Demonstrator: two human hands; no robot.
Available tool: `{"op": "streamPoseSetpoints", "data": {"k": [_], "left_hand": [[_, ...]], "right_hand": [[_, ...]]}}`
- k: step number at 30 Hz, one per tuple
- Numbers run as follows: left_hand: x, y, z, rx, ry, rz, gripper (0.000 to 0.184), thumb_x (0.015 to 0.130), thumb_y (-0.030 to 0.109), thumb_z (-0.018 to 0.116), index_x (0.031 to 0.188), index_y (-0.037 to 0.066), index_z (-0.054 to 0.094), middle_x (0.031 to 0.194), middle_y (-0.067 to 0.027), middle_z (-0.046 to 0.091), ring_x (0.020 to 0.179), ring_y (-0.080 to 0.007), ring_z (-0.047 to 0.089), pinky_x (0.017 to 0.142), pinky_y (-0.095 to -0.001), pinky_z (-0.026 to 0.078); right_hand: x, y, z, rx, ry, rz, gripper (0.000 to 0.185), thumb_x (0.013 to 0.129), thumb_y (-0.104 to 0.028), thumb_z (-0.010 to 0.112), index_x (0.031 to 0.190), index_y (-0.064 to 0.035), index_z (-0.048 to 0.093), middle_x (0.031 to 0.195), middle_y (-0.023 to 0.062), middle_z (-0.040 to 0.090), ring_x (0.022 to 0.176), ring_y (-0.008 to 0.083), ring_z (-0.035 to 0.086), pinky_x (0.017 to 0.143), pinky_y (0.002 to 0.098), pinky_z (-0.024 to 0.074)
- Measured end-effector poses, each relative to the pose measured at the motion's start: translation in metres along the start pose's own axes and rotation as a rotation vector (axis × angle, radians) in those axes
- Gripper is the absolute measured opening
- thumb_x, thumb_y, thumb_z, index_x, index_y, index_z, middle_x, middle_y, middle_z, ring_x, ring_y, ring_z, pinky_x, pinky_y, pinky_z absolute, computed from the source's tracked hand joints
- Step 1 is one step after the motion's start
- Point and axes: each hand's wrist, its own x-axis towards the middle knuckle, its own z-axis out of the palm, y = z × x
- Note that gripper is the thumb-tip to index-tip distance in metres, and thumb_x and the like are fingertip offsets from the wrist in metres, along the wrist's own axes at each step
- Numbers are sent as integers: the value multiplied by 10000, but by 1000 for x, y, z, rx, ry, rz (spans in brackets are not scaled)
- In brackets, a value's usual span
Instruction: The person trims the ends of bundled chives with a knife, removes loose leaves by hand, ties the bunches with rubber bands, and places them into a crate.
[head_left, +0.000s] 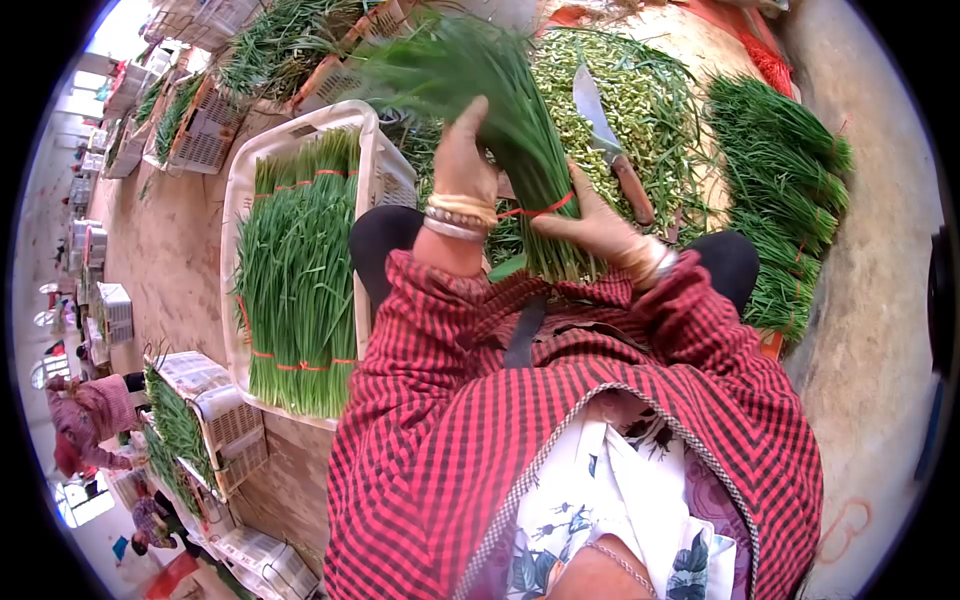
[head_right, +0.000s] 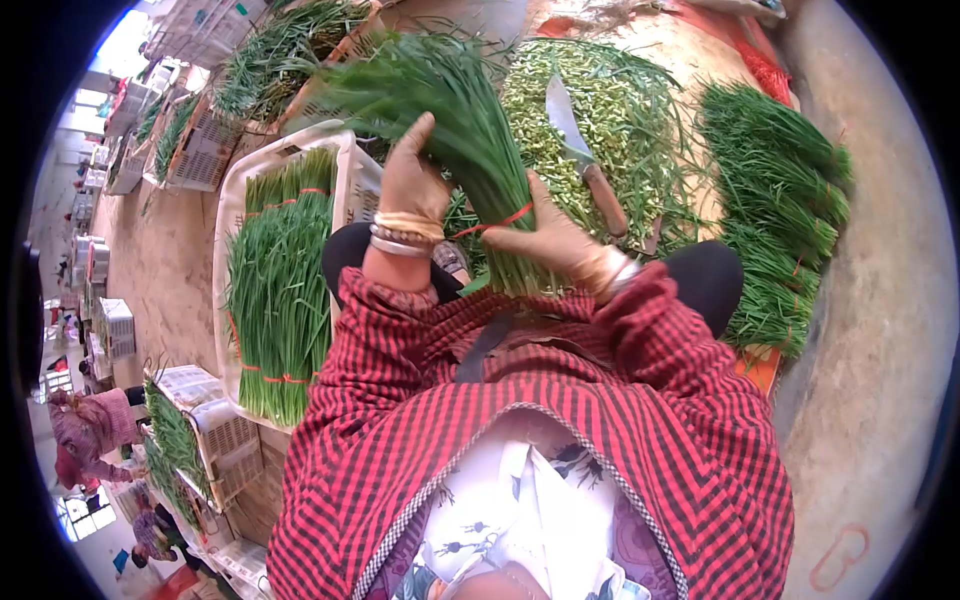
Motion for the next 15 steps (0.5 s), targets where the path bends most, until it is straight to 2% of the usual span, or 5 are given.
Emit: {"op": "streamPoseSetpoints", "data": {"k": [2,7,11,12,15], "left_hand": [[2,21,17,70,-13,66,314,929,261,595,1199,102,577,1150,-64,612,1128,-223,523,948,-496,438],[4,58,-1,277,-78,296,347,927,283,599,1204,76,606,1195,-81,638,1163,-196,570,966,-435,465],[-17,20,-47,447,16,-84,203,904,245,632,848,51,655,809,-113,684,797,-233,676,821,-361,540],[2,-8,-92,460,-127,-325,264,912,281,620,901,22,669,845,-134,692,798,-245,675,837,-375,536],[-30,-58,-50,58,-182,-329,506,927,446,543,1158,3,620,1054,-151,686,850,-295,675,883,-424,521]], "right_hand": [[-7,-6,13,62,58,-151,889,795,-378,759,1432,41,303,1229,168,583,1114,242,583,1000,341,443],[-5,10,-11,588,-68,278,525,845,-236,694,1273,10,513,1112,88,637,967,172,633,873,318,512],[-11,-12,-20,549,-82,197,586,851,-256,688,1315,14,454,1138,93,621,975,181,638,868,316,524],[-14,-23,-20,549,-83,199,586,851,-256,688,1315,14,454,1138,93,621,975,181,638,868,316,524],[-21,-38,-14,585,-154,249,606,859,-280,673,1332,16,435,1153,94,612,1000,184,627,894,321,512]]}}
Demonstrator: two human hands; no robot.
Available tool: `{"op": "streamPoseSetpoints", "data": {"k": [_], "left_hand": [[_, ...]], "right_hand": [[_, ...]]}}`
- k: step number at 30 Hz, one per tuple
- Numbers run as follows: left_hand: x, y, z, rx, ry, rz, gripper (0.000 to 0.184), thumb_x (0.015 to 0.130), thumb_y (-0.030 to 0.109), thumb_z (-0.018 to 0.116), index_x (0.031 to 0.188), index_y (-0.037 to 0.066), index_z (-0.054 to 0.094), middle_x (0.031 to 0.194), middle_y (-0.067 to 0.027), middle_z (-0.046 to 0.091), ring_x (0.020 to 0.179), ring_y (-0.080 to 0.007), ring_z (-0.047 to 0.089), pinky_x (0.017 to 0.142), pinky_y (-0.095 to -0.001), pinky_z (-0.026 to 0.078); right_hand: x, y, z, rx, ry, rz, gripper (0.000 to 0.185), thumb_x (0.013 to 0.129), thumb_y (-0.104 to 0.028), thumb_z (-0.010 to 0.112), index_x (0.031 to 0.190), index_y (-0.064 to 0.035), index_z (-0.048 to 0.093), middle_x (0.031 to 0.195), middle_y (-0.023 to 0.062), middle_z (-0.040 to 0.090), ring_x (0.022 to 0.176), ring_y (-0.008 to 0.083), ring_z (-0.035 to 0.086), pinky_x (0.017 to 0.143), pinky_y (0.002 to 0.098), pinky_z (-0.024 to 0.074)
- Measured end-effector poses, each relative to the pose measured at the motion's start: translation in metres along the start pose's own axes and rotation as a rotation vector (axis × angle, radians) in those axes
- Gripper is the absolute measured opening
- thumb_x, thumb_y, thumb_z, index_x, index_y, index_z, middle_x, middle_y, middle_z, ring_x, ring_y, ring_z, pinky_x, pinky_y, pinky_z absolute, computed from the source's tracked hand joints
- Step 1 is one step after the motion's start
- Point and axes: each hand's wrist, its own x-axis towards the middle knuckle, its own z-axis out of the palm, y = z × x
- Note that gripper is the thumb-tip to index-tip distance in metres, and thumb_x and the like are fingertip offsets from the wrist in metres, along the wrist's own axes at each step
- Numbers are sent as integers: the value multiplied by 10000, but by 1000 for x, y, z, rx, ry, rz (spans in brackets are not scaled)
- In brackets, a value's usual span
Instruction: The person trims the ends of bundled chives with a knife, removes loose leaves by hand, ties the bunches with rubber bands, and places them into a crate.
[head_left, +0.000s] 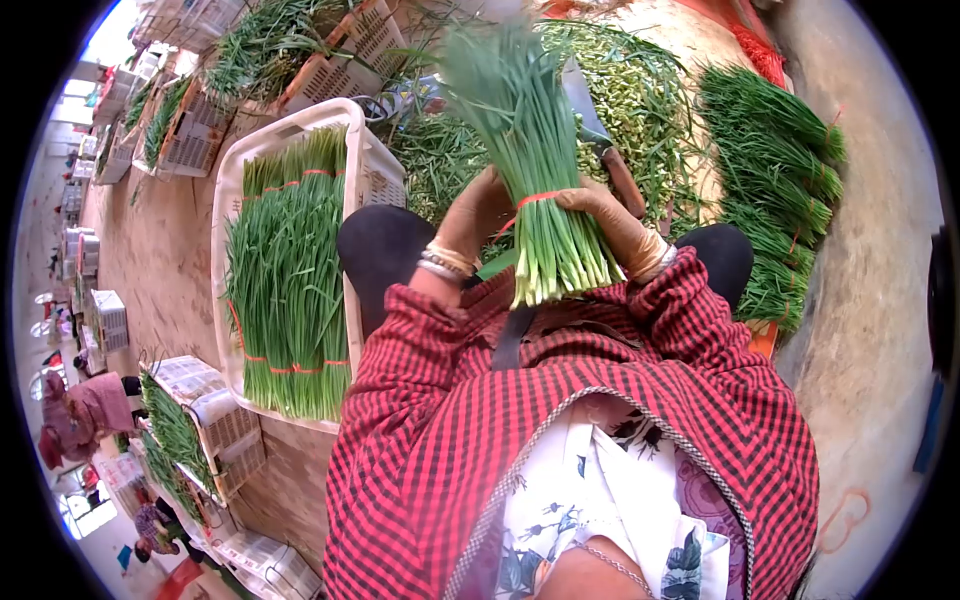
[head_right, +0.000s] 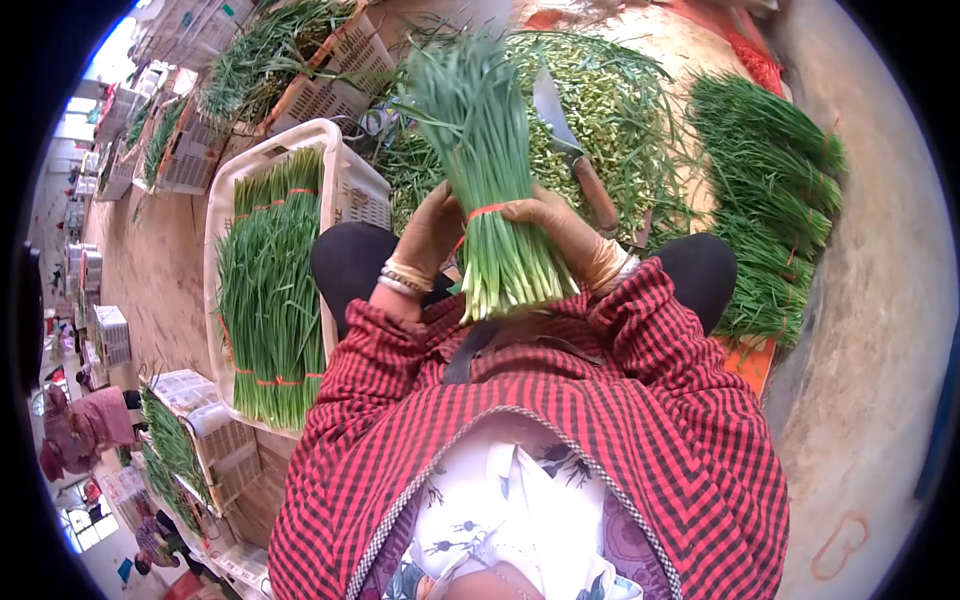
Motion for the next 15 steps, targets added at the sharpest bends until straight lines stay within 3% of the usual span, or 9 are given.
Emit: {"op": "streamPoseSetpoints", "data": {"k": [1,3,4,6,8,10,13,15], "left_hand": [[-3,3,5,-8,9,7,506,927,446,543,1158,3,620,1054,-151,686,850,-295,675,883,-424,521],[-10,17,16,-422,-32,-12,474,949,445,486,1195,57,603,1098,-114,678,895,-280,672,842,-411,547],[-6,19,8,-428,-26,-5,474,949,445,486,1195,57,603,1098,-114,678,895,-280,672,842,-411,547],[8,18,-10,-390,-164,102,436,946,440,489,1119,66,630,1026,-104,686,874,-273,672,808,-421,565],[0,23,1,-432,-89,62,420,941,433,500,1093,65,633,1013,-103,689,847,-263,678,769,-412,578],[1,20,-5,-421,24,44,420,938,428,511,1096,59,634,1017,-112,689,847,-266,678,774,-402,578],[-1,17,1,-454,11,37,424,955,411,483,1127,49,623,1050,-131,683,910,-288,673,822,-434,570],[-3,13,3,-397,56,31,433,974,402,447,1152,45,614,1072,-139,680,958,-302,666,859,-454,563]], "right_hand": [[1,2,2,-13,-73,36,625,863,-296,668,1348,17,427,1167,99,609,1024,188,617,921,327,497],[5,10,7,-88,-169,53,622,850,-318,664,1331,23,465,1194,97,616,1032,181,614,949,309,466],[5,11,8,-224,-148,70,577,885,-375,648,1278,28,519,1165,92,631,1043,162,604,954,303,460],[13,6,5,-622,-97,29,518,897,-359,677,1209,40,569,1105,92,648,985,142,609,899,287,483],[7,0,15,-785,157,-176,428,882,-277,724,1167,21,605,987,68,661,880,123,608,802,267,499],[8,-14,21,-965,213,-462,420,847,-184,760,1220,-68,606,759,-22,605,688,86,572,633,267,499],[8,-29,50,-1243,167,-584,422,855,-210,738,1230,-85,590,708,-9,598,615,129,597,582,301,511],[18,-32,58,-1661,180,-564,322,887,-239,678,1165,-102,588,692,58,627,603,233,645,571,353,525]]}}
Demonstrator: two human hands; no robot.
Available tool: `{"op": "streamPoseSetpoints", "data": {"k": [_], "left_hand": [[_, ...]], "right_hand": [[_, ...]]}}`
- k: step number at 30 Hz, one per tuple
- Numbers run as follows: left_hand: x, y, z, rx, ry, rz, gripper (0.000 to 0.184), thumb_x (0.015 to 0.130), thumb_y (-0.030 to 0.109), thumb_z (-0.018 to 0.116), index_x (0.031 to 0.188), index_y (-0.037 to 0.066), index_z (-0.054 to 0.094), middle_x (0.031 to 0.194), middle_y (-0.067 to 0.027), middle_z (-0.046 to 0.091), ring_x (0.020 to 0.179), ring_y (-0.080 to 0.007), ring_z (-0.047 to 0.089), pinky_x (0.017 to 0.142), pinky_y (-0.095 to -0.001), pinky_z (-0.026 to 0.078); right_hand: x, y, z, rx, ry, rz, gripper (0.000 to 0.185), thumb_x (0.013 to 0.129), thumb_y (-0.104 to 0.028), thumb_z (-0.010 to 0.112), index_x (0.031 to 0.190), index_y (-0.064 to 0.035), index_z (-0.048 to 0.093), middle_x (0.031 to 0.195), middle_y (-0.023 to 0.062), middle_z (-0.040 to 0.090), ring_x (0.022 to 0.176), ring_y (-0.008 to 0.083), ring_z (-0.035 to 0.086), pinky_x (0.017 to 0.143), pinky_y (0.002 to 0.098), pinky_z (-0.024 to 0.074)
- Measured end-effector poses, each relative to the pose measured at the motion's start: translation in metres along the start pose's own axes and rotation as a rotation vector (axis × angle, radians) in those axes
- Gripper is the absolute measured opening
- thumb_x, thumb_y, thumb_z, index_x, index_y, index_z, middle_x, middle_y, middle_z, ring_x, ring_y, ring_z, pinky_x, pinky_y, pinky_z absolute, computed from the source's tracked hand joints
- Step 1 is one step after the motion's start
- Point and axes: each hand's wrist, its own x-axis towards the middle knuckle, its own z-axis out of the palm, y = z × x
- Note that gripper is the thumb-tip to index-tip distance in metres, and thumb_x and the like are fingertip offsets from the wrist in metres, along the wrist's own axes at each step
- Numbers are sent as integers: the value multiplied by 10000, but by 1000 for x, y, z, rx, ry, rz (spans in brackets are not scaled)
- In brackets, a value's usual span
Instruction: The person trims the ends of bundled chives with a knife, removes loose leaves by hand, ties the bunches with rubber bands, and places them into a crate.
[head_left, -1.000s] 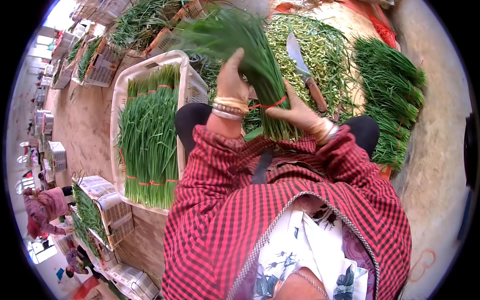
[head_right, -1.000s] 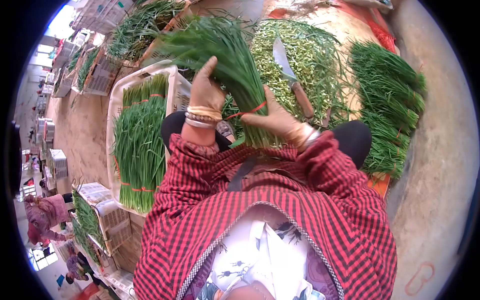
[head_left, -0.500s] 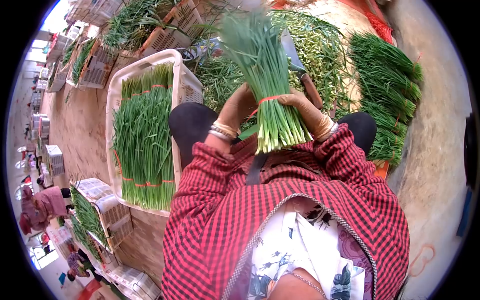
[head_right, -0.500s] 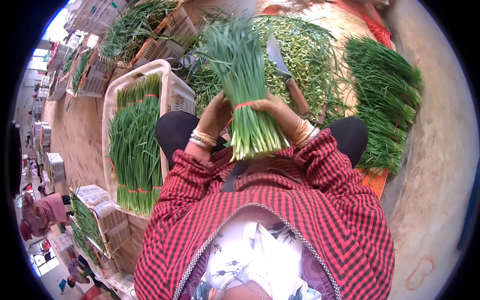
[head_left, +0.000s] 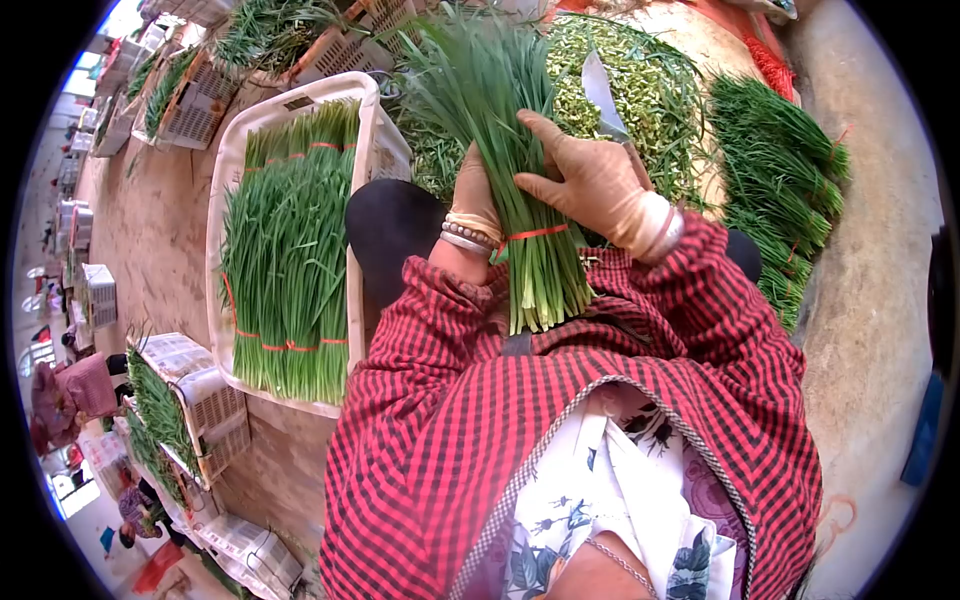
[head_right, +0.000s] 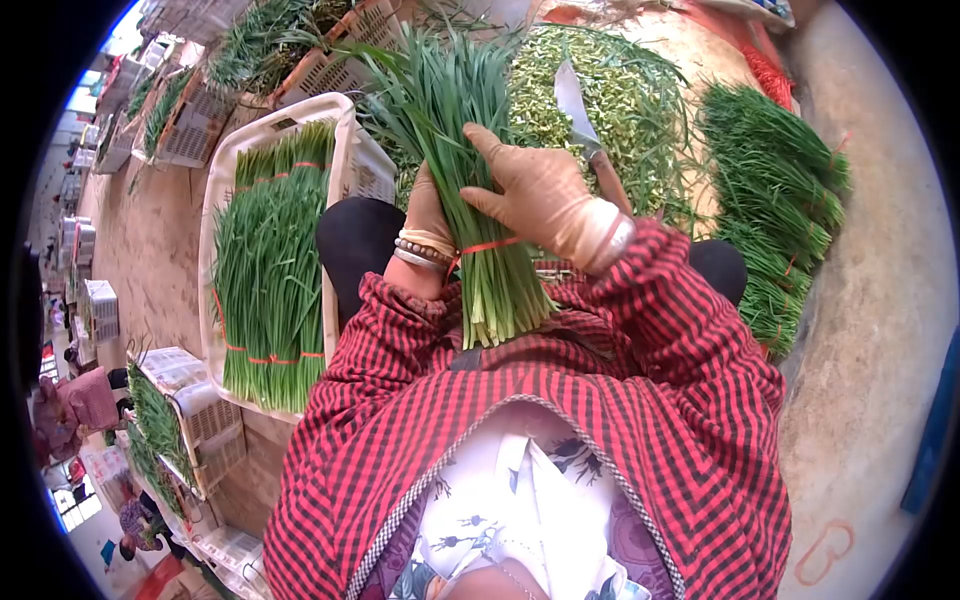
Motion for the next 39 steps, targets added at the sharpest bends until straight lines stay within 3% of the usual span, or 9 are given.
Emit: {"op": "streamPoseSetpoints", "data": {"k": [9,13,16,19,23,25,30,35,39], "left_hand": [[-5,5,-8,-64,-69,-15,418,950,408,545,1149,52,637,1111,-109,684,965,-277,667,879,-421,560],[-7,2,3,-57,-97,-45,407,924,415,599,1100,52,651,1012,-87,701,856,-241,685,759,-394,589],[-9,5,-1,-66,-55,-25,402,925,424,595,1093,63,657,1000,-84,702,844,-243,687,744,-399,591],[-16,11,9,-47,-11,60,405,925,438,589,1082,71,659,976,-77,704,825,-246,687,737,-397,590],[-11,17,6,-100,-83,53,398,924,434,590,1059,65,657,965,-71,698,797,-248,683,705,-400,589],[-11,16,1,-71,-93,77,389,925,416,594,1066,58,649,962,-81,693,797,-246,683,697,-393,590],[-10,9,13,-66,9,103,382,928,345,607,1136,25,597,977,-132,672,818,-256,686,696,-379,600],[-9,4,6,-18,69,183,374,938,346,589,1127,23,598,965,-136,668,815,-258,682,691,-381,597],[-4,6,-16,51,-102,78,400,955,404,541,1092,36,618,910,-113,671,769,-242,668,647,-365,580]], "right_hand": [[31,14,17,-159,149,-45,149,915,-255,617,979,-124,586,763,129,665,706,336,662,621,403,536],[39,58,18,297,321,34,161,924,-270,618,973,-117,610,838,136,679,732,345,656,662,381,531],[44,117,2,77,118,450,289,907,-297,626,1150,-139,624,982,79,713,852,272,681,779,360,539],[28,127,1,-213,97,456,497,880,-395,638,1288,-121,562,1037,118,703,921,280,678,862,372,513],[12,62,2,718,142,135,326,896,-176,672,1206,-80,640,959,64,714,804,123,652,697,253,521],[15,24,1,803,82,64,255,892,-70,666,1147,-64,672,908,5,703,759,50,603,628,198,487],[31,-2,2,500,138,-87,336,868,-207,683,1193,-130,647,764,65,673,669,177,648,626,297,519],[36,1,7,373,10,-106,244,905,-115,659,1135,-66,593,677,-5,582,581,71,503,530,232,438],[37,0,8,829,-256,222,132,927,-123,639,991,-27,575,700,9,596,578,62,544,491,206,446]]}}
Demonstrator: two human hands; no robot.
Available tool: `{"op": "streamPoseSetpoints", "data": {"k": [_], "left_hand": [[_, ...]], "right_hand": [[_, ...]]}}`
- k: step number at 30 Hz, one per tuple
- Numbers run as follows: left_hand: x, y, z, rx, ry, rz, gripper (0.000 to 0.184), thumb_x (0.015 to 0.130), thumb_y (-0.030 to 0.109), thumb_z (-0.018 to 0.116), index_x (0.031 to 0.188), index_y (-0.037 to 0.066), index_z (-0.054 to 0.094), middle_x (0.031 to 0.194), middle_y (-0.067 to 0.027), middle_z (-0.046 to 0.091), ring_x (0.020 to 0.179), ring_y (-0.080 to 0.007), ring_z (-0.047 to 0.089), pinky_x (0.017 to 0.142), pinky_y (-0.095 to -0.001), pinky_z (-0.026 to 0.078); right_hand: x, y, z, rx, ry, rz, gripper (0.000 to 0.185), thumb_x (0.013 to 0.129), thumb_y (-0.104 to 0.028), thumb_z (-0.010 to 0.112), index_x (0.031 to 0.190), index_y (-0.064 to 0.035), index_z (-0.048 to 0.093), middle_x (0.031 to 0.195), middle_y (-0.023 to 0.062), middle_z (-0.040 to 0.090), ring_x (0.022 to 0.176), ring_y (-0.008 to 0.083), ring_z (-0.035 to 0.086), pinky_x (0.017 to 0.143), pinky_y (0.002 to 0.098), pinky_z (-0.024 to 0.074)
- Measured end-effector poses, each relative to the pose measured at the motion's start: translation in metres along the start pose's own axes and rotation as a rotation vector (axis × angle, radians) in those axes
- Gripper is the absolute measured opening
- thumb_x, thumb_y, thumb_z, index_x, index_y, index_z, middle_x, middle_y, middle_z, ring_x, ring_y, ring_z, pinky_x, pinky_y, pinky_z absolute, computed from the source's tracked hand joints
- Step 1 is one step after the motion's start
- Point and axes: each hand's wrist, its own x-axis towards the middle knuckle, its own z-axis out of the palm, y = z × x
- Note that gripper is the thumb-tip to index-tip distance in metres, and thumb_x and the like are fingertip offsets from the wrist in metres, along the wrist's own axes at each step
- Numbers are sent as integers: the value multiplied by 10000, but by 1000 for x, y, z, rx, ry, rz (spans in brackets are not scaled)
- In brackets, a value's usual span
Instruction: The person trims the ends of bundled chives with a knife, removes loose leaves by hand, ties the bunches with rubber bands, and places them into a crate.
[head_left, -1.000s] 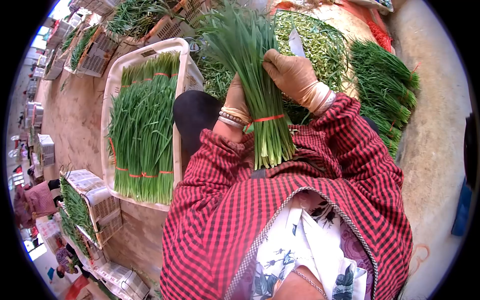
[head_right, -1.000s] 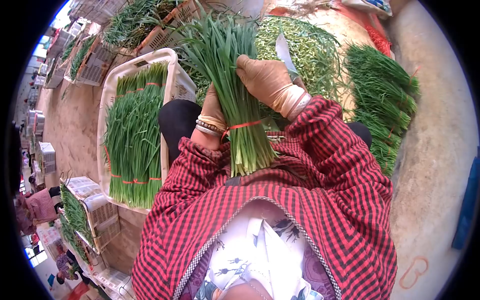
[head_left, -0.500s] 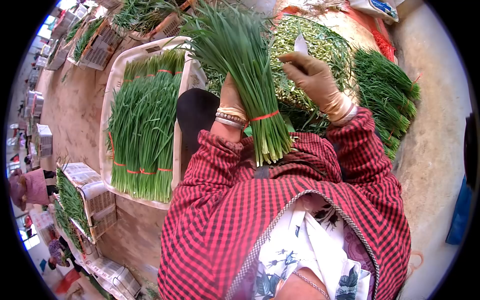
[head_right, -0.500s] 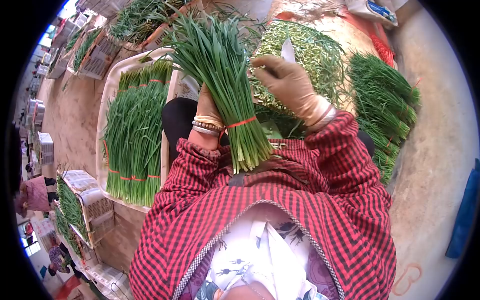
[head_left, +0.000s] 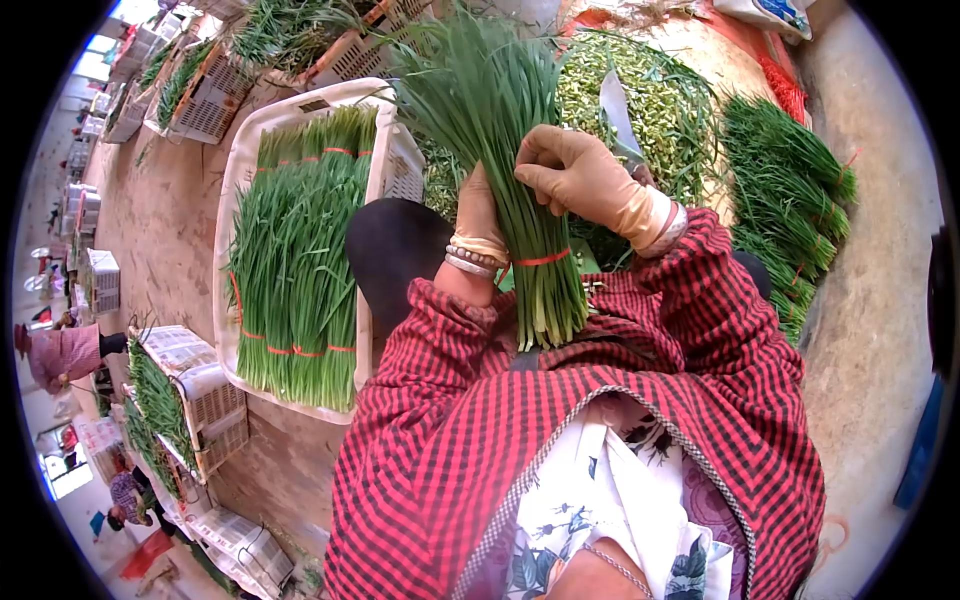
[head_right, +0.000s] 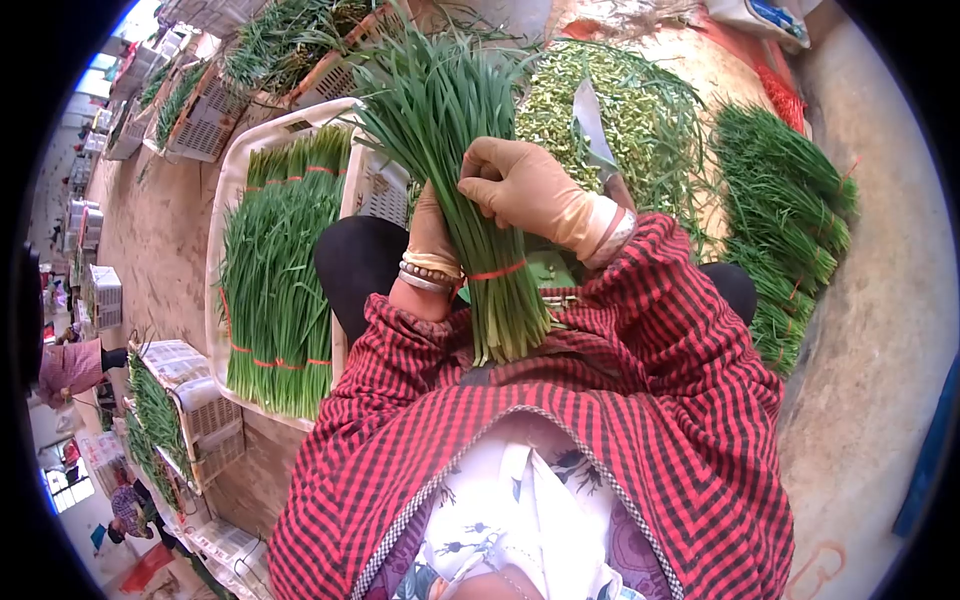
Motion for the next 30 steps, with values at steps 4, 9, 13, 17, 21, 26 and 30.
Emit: {"op": "streamPoseSetpoints", "data": {"k": [4,9,13,17,21,26,30], "left_hand": [[-1,4,7,-51,180,7,423,958,443,513,1058,50,633,872,-85,675,730,-226,658,617,-354,567],[-12,8,16,-124,188,51,379,943,423,549,1029,66,644,868,-64,682,705,-221,659,616,-361,577],[-5,3,12,-121,237,101,366,940,392,567,1066,54,631,899,-81,682,747,-242,672,654,-377,589],[-1,-1,3,-91,260,120,368,948,375,564,1109,47,611,943,-103,675,790,-254,675,691,-383,593],[4,-3,-24,-81,78,-8,497,955,490,476,1186,68,600,1113,-163,646,963,-333,646,838,-502,558],[3,-5,-7,-82,265,94,523,953,502,460,1167,47,607,1097,-162,650,954,-327,646,827,-489,560],[-3,-2,-2,-176,160,28,474,948,474,499,1120,48,616,1007,-117,673,876,-290,656,765,-435,568]], "right_hand": [[-4,1,-5,214,-43,-29,86,934,-94,621,969,-23,587,709,20,609,573,69,559,497,216,457],[-7,0,-9,268,100,-78,194,942,-109,616,1128,-54,605,736,-5,595,611,51,547,514,187,451],[-2,10,14,-185,52,-211,432,889,-141,694,1294,-77,556,699,-25,529,609,56,466,533,233,400],[4,10,17,-226,30,-81,345,883,-152,700,1190,-55,575,656,-24,526,576,61,468,520,242,406],[5,12,16,20,-25,163,299,846,-257,703,1058,-65,614,666,70,584,612,178,591,589,334,483],[2,22,17,-284,-2,-17,209,868,-206,697,927,-15,632,678,46,612,607,133,597,550,301,485],[-6,21,21,26,32,21,175,896,-170,672,919,-2,627,682,42,629,602,106,594,527,280,479]]}}
